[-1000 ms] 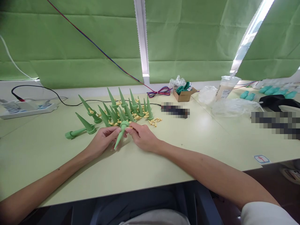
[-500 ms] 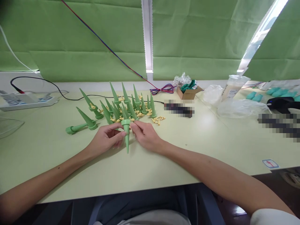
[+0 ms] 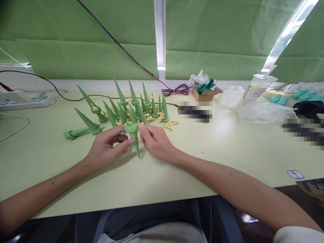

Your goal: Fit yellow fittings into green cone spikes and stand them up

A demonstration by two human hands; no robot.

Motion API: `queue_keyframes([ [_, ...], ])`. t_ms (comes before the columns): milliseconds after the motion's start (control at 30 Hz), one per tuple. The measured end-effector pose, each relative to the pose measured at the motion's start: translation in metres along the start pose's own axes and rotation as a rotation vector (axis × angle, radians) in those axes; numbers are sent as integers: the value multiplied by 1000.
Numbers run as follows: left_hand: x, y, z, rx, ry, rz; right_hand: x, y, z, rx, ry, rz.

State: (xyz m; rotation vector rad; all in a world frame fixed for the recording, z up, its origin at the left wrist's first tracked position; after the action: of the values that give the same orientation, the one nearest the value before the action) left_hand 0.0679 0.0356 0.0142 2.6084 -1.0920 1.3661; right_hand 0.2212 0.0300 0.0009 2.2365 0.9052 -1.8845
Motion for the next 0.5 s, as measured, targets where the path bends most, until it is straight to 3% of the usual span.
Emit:
queue_keyframes([
  [233,4,0,-2,31,-55,55,-2,0,1,-14,-18,2],
  [500,12,0,-5,33,-168,147,5,-3,4,-51,-224,29],
])
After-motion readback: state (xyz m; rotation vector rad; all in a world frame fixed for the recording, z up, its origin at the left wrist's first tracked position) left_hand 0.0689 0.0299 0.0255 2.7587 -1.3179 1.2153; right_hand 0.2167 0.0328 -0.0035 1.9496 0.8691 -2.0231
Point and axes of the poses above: each hand's wrist, its own y-axis away from the middle knuckle, its own z-axis out of the palm, x = y × z, the point moved 5 cm from there along -y, towards the middle knuckle, and after that the axes turned 12 degrees about -x, right-handed, at the moved point
